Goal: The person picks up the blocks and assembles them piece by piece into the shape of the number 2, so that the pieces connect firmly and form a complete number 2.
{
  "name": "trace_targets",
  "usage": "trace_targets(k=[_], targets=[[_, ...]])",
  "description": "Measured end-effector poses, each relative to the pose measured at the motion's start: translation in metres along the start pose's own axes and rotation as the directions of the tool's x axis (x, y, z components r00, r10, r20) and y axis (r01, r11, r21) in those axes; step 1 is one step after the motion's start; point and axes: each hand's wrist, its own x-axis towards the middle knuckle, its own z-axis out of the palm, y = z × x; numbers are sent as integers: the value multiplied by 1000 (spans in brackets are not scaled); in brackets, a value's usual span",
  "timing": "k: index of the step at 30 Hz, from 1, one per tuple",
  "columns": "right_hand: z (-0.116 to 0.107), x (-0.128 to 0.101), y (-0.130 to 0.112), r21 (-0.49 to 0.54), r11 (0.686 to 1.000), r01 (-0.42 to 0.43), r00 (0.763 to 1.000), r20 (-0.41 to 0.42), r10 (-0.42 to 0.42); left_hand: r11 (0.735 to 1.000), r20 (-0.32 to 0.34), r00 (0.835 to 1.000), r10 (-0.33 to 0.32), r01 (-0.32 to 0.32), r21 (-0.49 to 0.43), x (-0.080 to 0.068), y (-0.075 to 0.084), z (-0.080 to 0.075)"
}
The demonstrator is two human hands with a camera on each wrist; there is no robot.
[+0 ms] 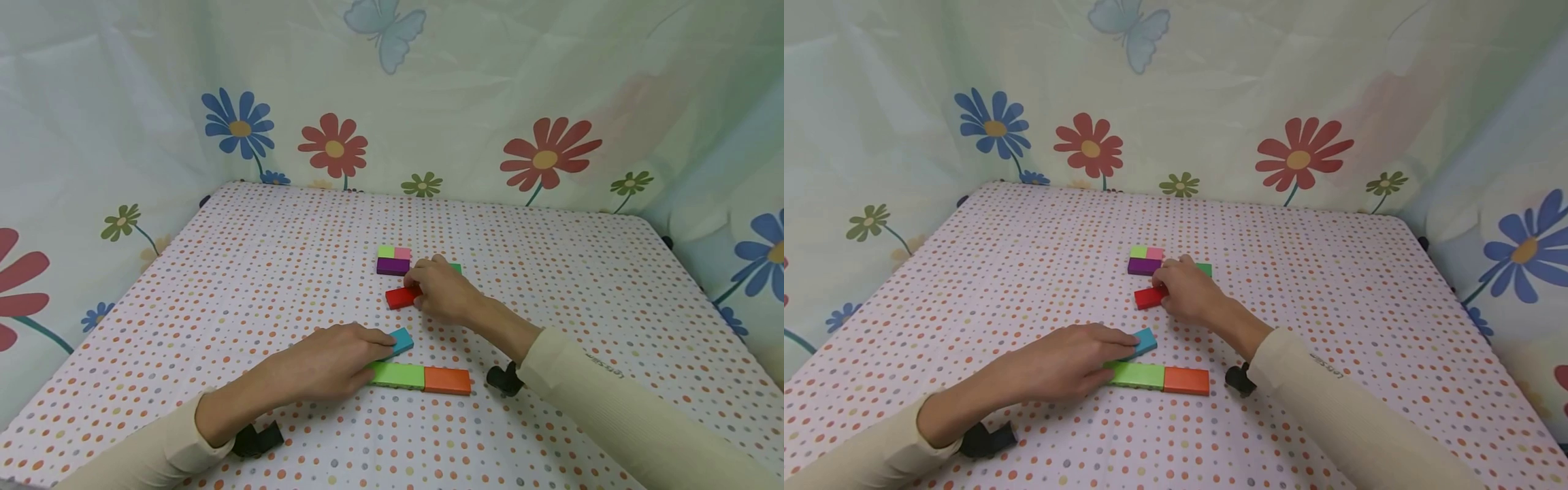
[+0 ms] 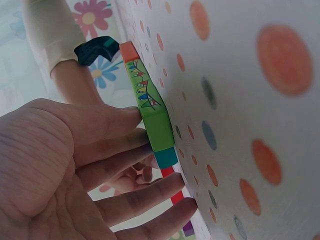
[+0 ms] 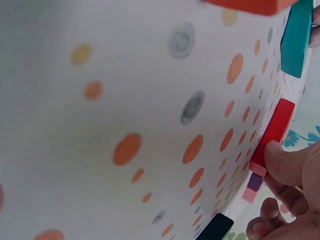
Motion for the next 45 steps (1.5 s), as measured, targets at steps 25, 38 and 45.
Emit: trace_targets(k=[25,38,45], targets=[[4,-6,8,-5,998,64,997,-31,-64,1000,12,1000,-7,7,-4,1,1,-1],[5,-17,11,20,997,81,996,-46,-80,1000,4,1000,-6,7,-10,0,1,-1],[5,-24,12,48,994,95,993,-74,-92,1000,-7,1000,2,-2,2,0,1,-1]])
